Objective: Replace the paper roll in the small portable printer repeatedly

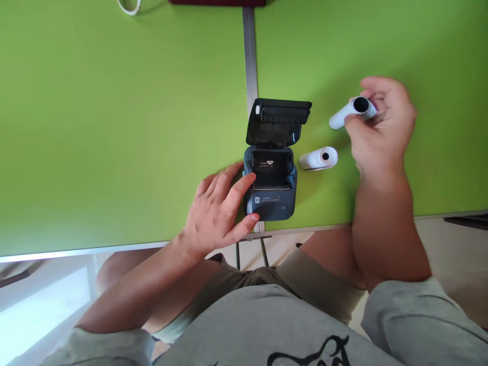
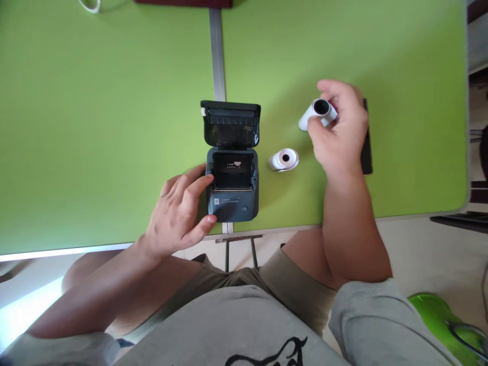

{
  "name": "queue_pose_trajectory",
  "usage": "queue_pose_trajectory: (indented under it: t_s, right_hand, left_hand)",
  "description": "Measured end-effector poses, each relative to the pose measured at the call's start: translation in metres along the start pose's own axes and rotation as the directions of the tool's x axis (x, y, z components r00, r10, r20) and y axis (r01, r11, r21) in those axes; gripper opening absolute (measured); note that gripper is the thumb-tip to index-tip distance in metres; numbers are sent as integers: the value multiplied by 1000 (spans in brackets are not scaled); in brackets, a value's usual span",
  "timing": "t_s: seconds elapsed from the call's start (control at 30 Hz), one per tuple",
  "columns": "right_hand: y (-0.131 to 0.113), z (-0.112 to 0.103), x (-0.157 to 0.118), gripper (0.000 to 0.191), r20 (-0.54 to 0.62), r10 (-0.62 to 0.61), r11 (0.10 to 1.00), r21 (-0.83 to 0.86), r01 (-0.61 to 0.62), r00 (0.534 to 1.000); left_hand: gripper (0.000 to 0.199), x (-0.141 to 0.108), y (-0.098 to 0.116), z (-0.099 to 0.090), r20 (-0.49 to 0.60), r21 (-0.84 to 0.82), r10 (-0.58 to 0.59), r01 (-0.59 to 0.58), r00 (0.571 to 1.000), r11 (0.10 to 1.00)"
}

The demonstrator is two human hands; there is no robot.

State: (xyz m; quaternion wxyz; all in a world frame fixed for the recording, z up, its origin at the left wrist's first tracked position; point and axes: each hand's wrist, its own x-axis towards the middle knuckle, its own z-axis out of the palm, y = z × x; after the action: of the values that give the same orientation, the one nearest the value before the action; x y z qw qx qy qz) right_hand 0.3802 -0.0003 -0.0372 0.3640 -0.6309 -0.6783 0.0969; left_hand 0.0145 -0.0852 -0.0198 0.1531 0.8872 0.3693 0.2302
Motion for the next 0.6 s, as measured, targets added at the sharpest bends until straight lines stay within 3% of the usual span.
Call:
queue_pose_trajectory:
  t_s: [0.1,0.17,0.43,0.53,0.6]
  right_hand:
    - [-1,6,-1,56,-139,32,985,170,-8,990]
    - [-7,9,-1,56,-126,70,976,215,-42,989]
    - [-33,3,-4,35,-39,120,985,130,-114,992]
    - [-29,3,-4,36,-10,114,992,55,-113,993]
    - [-20,6,-3,43,-53,97,994,57,-94,994]
  left_hand:
    - [64,0,0,0,-5,-5,1,-1,1000,1000]
    - [64,0,0,1,-6,-8,-2,2,1000,1000]
    - [64,0,0,1,-6,-3,-1,1,1000,1000]
    - [64,0,0,1,-8,1,2,-2,1000,1000]
    - [65,0,0,1,-11,7,5,-5,1000,1000]
